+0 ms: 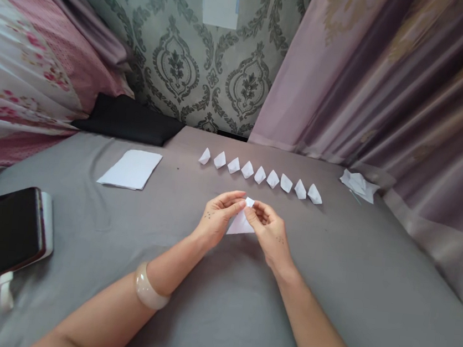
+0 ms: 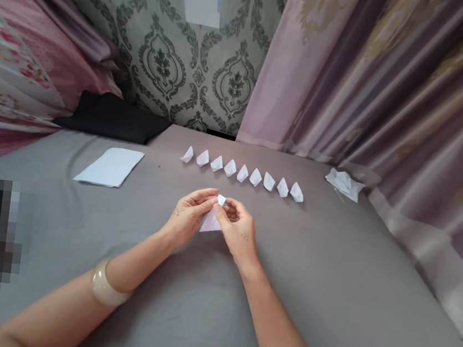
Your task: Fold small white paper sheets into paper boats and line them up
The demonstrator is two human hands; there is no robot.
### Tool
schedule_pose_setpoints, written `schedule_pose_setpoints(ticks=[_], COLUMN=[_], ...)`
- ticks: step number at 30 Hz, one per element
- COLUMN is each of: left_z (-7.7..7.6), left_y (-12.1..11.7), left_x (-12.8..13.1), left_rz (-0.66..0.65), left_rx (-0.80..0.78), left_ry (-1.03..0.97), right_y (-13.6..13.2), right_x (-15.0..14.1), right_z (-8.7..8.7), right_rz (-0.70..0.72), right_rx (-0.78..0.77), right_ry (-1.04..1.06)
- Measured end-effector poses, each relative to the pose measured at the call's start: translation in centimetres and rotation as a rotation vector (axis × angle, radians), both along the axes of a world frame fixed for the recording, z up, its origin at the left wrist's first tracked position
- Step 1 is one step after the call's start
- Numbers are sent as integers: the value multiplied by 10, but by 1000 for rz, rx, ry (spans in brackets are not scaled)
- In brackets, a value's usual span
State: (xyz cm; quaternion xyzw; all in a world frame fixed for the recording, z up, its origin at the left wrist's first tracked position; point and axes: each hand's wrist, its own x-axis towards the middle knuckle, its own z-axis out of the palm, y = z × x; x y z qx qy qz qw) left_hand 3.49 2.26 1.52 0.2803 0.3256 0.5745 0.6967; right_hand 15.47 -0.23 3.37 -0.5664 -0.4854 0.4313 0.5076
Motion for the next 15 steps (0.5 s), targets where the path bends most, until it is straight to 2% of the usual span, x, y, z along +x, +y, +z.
schedule_pose_setpoints(ticks=[3, 5, 7, 10, 15], left_z=[-3, -4, -4, -2, -2], left_y=[0, 0, -2, -5, -7], left_x=[2, 2, 1, 0, 1], left_rz=[-5, 11, 5, -87, -160], left_rx=[8, 22, 19, 10, 26], left_ry=[-18, 7, 78, 211, 304], right_y=[1, 2, 3, 7, 10], right_x=[-4, -4, -3, 2, 9], right_z=[-1, -3, -4, -6, -4], right_rz=[62, 50, -9, -89, -125], right_rx=[-45, -75, -93, -69, -48], right_ry=[209, 278, 311, 316, 306])
